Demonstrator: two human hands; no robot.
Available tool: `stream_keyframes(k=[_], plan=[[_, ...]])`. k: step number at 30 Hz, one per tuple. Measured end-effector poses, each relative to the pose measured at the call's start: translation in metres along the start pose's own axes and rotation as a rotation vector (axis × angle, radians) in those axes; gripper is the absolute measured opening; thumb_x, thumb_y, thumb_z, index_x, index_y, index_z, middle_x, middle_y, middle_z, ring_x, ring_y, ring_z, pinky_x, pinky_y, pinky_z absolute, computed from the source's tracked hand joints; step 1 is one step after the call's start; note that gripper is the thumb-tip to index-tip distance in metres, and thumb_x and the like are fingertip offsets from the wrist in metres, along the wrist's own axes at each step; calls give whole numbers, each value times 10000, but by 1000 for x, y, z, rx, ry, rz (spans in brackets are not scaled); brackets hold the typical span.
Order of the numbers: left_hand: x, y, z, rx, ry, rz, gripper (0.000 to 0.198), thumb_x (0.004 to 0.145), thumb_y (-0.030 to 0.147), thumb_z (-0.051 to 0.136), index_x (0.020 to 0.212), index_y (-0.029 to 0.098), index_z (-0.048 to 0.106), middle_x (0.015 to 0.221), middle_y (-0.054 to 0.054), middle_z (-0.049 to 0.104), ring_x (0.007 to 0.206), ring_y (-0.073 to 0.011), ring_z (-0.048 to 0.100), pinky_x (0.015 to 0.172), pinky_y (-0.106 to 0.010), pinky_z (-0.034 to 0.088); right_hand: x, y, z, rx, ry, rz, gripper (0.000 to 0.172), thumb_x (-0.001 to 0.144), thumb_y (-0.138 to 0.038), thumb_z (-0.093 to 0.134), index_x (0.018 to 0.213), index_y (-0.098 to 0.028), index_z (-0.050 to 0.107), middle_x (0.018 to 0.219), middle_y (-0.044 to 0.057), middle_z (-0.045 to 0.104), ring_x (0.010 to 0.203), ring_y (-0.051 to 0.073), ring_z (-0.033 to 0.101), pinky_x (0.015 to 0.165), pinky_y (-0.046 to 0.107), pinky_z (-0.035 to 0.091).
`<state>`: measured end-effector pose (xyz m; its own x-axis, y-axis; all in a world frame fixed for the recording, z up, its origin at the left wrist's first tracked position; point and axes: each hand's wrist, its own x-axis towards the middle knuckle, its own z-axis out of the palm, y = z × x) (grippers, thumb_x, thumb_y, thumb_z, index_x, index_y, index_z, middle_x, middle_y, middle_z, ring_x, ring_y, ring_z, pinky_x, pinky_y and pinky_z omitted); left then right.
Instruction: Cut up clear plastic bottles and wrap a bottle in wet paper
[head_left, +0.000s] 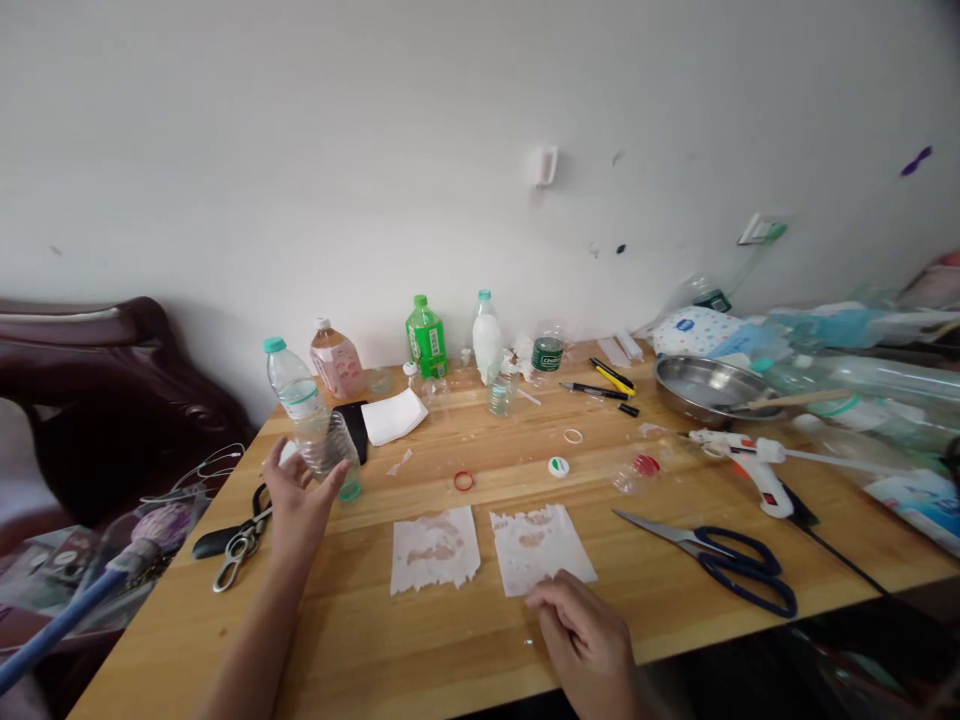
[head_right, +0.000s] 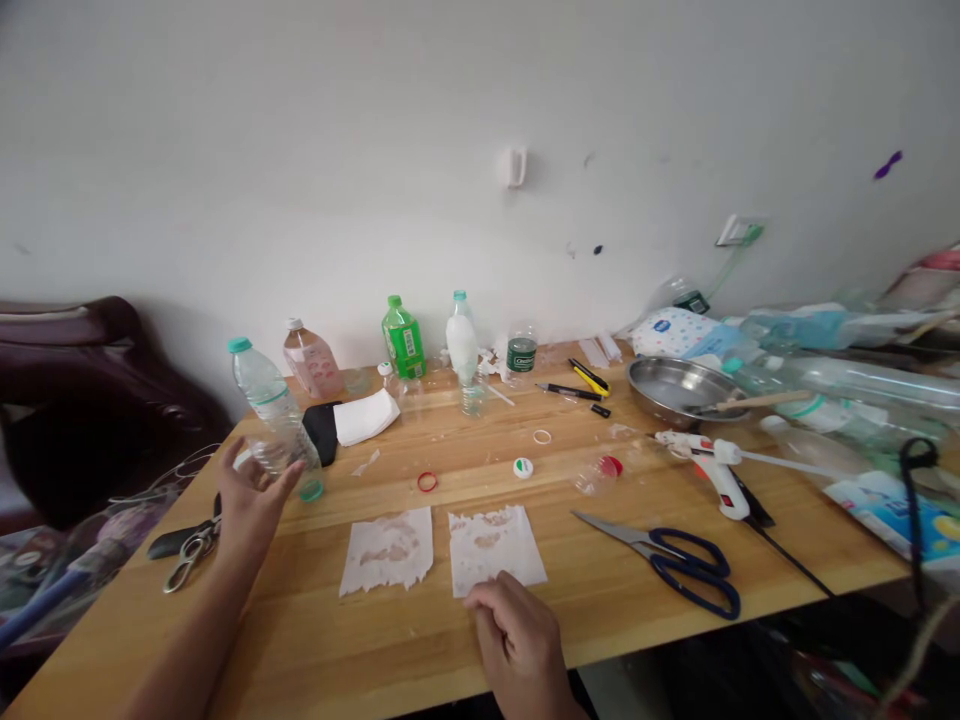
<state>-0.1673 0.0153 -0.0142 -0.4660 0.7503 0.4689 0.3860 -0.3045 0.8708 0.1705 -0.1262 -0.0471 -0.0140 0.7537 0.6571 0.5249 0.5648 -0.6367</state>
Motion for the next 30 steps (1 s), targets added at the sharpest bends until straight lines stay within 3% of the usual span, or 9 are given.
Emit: stream_keyframes(k=[4, 8, 14, 17, 20, 23, 26, 30], plan=[[-9, 6, 3, -2, -132, -36, 628, 723, 445, 777, 1235, 189, 520, 1136, -110, 666, 1032, -264, 683, 957, -446, 531, -2, 1, 1, -6, 6, -4, 224, 923, -73, 464, 815, -223, 590, 650, -23, 584, 553, 106, 588, 532, 189, 447], [-15, 4, 4, 90, -163, 27, 620, 723, 441, 774, 1225, 183, 519, 1105, -100, 676, 1019, -269, 684, 930, -435, 548, -3, -1, 3, -3, -22, -25, 224, 928, -68, 469, 826, -222, 596, 660, -21, 587, 570, 104, 596, 554, 188, 457], [-19, 2, -4, 312, -136, 291, 675, 739, 407, 785, 1310, 205, 488, 1217, -112, 624, 1114, -302, 634, 988, -481, 502, 11, -13, -17, 30, -11, 1, 153, 955, -119, 501, 940, -223, 612, 682, -17, 571, 535, 101, 556, 528, 180, 468], [-25, 8, -10, 416, -241, 503, 601, 787, 348, 764, 1329, 248, 525, 1249, -110, 622, 1138, -301, 616, 990, -469, 487, 37, -22, -25, -5, -112, -1, 213, 961, -192, 545, 1167, -229, 582, 747, -10, 584, 586, 118, 559, 581, 207, 505], [-33, 17, -9, 480, -423, 718, 543, 822, 330, 745, 1332, 295, 563, 1234, -101, 654, 1133, -289, 620, 974, -423, 480, 67, -28, -11, 22, -325, -94, 323, 968, -237, 563, 1291, -237, 543, 1043, 72, 642, 852, 167, 635, 754, 276, 554], [-40, 25, -3, 524, -521, 873, 587, 852, 340, 715, 1400, 321, 508, 1259, -117, 650, 1122, -301, 616, 950, -426, 473, 91, -21, 17, 86, -408, -220, 234, 983, -251, 561, 1208, -221, 614, 1160, 100, 637, 1063, 208, 620, 890, 336, 538], [-43, 29, 2, 566, -509, 956, 656, 886, 325, 670, 1482, 295, 397, 1275, -156, 628, 1109, -318, 606, 923, -444, 474, 107, -9, 42, 153, -451, -295, 158, 1000, -260, 544, 1072, -216, 678, 1026, 65, 699, 971, 189, 656, 885, 329, 534], [-42, 33, 3, 608, -471, 991, 707, 911, 356, 634, 1523, 234, 302, 1238, -174, 629, 1090, -307, 610, 914, -424, 484, 123, 2, 52, 202, -506, -338, 180, 1001, -289, 552, 1066, -226, 708, 986, 41, 744, 899, 177, 683, 837, 300, 531]])
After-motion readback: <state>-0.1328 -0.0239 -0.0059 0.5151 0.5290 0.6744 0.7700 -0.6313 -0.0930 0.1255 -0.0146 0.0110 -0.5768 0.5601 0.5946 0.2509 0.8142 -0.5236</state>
